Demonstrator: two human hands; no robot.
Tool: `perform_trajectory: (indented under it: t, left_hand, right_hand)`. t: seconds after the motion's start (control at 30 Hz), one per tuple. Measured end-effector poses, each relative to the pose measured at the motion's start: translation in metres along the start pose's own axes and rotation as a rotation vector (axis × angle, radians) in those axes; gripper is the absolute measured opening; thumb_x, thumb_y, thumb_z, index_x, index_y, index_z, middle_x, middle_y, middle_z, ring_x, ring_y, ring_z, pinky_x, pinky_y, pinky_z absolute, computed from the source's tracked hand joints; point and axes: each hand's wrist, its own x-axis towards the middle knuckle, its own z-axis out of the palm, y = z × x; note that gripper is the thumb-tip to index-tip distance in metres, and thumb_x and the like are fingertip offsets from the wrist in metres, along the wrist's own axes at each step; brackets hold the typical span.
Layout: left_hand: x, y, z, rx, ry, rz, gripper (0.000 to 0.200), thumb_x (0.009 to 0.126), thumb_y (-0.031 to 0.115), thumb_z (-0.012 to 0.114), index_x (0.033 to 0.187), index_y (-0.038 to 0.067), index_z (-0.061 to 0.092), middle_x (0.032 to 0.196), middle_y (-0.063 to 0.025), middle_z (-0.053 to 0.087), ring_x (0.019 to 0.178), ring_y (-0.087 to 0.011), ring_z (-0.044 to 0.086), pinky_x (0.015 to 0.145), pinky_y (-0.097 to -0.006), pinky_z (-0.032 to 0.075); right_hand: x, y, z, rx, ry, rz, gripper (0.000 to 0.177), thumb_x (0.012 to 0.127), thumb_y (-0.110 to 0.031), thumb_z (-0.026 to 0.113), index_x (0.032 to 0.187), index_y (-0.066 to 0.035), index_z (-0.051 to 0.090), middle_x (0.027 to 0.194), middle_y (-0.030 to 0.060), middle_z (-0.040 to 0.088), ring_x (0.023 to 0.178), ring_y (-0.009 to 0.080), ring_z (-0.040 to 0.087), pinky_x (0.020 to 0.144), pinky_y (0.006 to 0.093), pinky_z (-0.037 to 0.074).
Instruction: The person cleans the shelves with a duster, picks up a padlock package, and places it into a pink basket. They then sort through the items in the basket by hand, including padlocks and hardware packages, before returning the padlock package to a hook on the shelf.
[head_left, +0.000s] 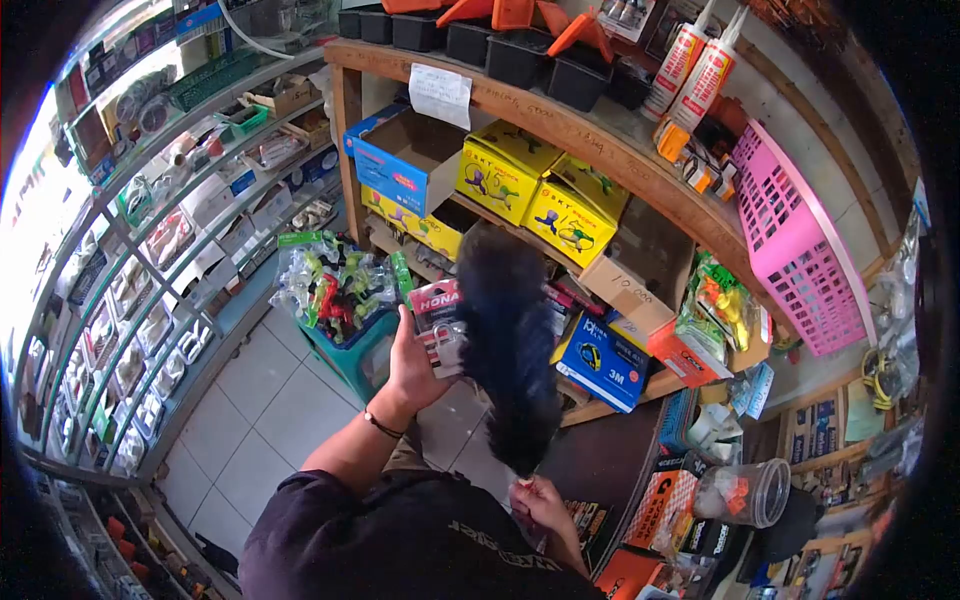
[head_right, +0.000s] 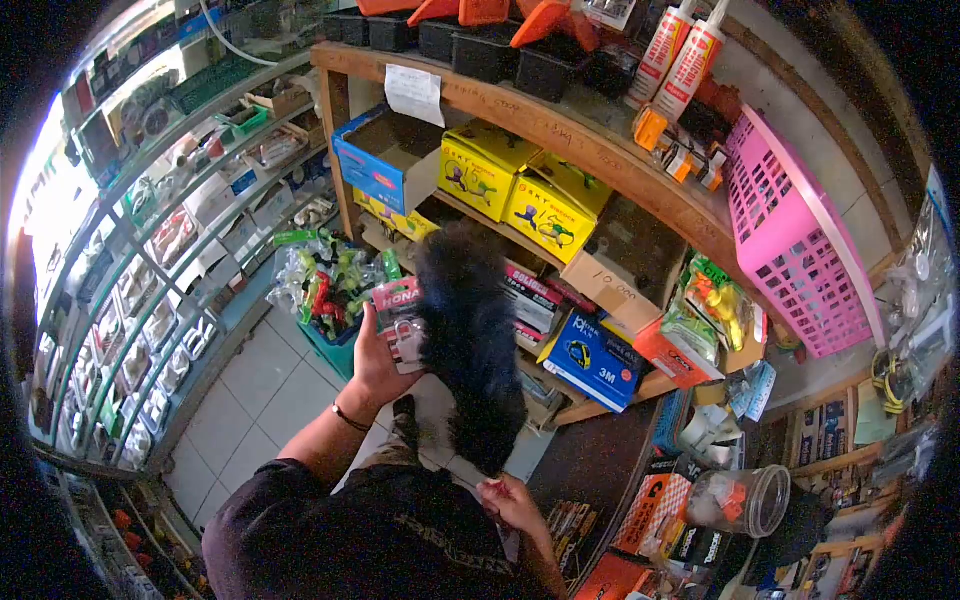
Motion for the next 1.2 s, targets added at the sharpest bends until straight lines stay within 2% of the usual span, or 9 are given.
perform_trajectory:
  t: [0.17, 0.33, 0.47, 0.6, 0.7, 0.83, 0.97, 1.1, 1.2]
  left_hand:
    - [0.012, -0.008, 0.019, 0.245, -0.131, -0.019, 0.067, 0.085, 0.056, 0.035, 0.128, 0.004, 0.034, 0.123, -0.0181, 0.047, 0.107, -0.0378, 0.049, 0.088, -0.0527, 0.041]
    - [0.020, -0.018, 0.011, 0.214, 0.180, -0.051, 0.073, 0.081, 0.067, 0.029, 0.122, 0.008, 0.046, 0.111, -0.0137, 0.057, 0.104, -0.0278, 0.053, 0.088, -0.0453, 0.042]
    - [0.035, -0.030, 0.028, 0.291, -0.155, -0.130, 0.075, 0.082, 0.065, 0.032, 0.129, 0.008, 0.037, 0.126, -0.0174, 0.045, 0.105, -0.0394, 0.050, 0.090, -0.0521, 0.040]
    - [0.039, -0.038, 0.029, 0.302, 0.229, -0.081, 0.075, 0.080, 0.067, 0.031, 0.127, 0.009, 0.041, 0.124, -0.0161, 0.047, 0.107, -0.0326, 0.051, 0.088, -0.0518, 0.041]
    - [0.035, -0.033, 0.029, -0.265, -0.142, -0.297, 0.065, 0.085, 0.059, 0.033, 0.125, 0.009, 0.044, 0.124, -0.0152, 0.048, 0.108, -0.0284, 0.051, 0.085, -0.0483, 0.044]
    - [0.040, -0.033, 0.034, 0.477, -0.128, -0.114, 0.064, 0.086, 0.057, 0.034, 0.125, 0.008, 0.043, 0.121, -0.0158, 0.050, 0.108, -0.0295, 0.051, 0.085, -0.0469, 0.045]
    - [0.050, -0.028, 0.027, 0.255, 0.263, -0.154, 0.070, 0.085, 0.060, 0.030, 0.128, 0.006, 0.037, 0.124, -0.0190, 0.046, 0.109, -0.0364, 0.048, 0.089, -0.0563, 0.039]
    - [0.052, -0.024, 0.021, 0.268, -0.198, -0.201, 0.073, 0.083, 0.065, 0.028, 0.126, 0.007, 0.039, 0.127, -0.0194, 0.044, 0.111, -0.0362, 0.047, 0.091, -0.0540, 0.039]
    - [0.034, -0.023, 0.032, 0.346, 0.341, -0.103, 0.067, 0.082, 0.064, 0.034, 0.123, 0.012, 0.046, 0.124, -0.0149, 0.048, 0.106, -0.0295, 0.052, 0.091, -0.0443, 0.041]
  right_hand:
    - [-0.010, -0.031, -0.006, -0.597, -0.003, -0.118, 0.035, 0.084, -0.028, 0.061, 0.069, -0.001, 0.044, 0.062, 0.0003, 0.047, 0.061, 0.0095, 0.045, 0.053, 0.0277, 0.040]
    - [-0.030, -0.023, -0.015, 0.187, 0.033, 0.067, 0.023, 0.085, -0.020, 0.059, 0.072, -0.006, 0.046, 0.054, -0.0043, 0.039, 0.051, 0.0040, 0.038, 0.044, 0.0217, 0.033]
    - [-0.030, 0.007, -0.022, -0.331, 0.009, -0.150, 0.020, 0.086, -0.017, 0.057, 0.072, -0.009, 0.046, 0.056, -0.0029, 0.044, 0.048, 0.0052, 0.039, 0.041, 0.0227, 0.032]
    - [-0.034, 0.001, -0.015, 0.027, 0.094, -0.003, 0.022, 0.086, -0.017, 0.058, 0.071, -0.009, 0.045, 0.057, -0.0023, 0.044, 0.048, 0.0050, 0.039, 0.042, 0.0225, 0.032]
    - [-0.036, -0.008, -0.015, 0.183, 0.081, 0.102, 0.022, 0.085, -0.017, 0.058, 0.071, -0.008, 0.044, 0.055, -0.0020, 0.044, 0.046, 0.0054, 0.038, 0.040, 0.0231, 0.031]
    - [-0.033, -0.006, -0.020, 0.010, 0.081, 0.054, 0.010, 0.083, -0.013, 0.058, 0.076, -0.008, 0.053, 0.055, -0.0028, 0.048, 0.046, 0.0042, 0.043, 0.039, 0.0201, 0.030]
    - [-0.024, -0.026, -0.014, -0.066, 0.139, 0.093, 0.022, 0.085, -0.015, 0.058, 0.070, -0.006, 0.045, 0.052, -0.0021, 0.044, 0.044, 0.0058, 0.040, 0.038, 0.0229, 0.030]
    - [-0.013, -0.008, -0.024, -0.300, 0.028, -0.074, 0.016, 0.085, -0.014, 0.058, 0.075, -0.004, 0.049, 0.053, -0.0010, 0.046, 0.043, 0.0060, 0.040, 0.037, 0.0225, 0.030]
    - [-0.013, -0.008, -0.023, 0.173, 0.107, 0.070, 0.014, 0.084, -0.015, 0.059, 0.079, -0.004, 0.054, 0.054, 0.0001, 0.049, 0.044, 0.0055, 0.042, 0.038, 0.0221, 0.032]
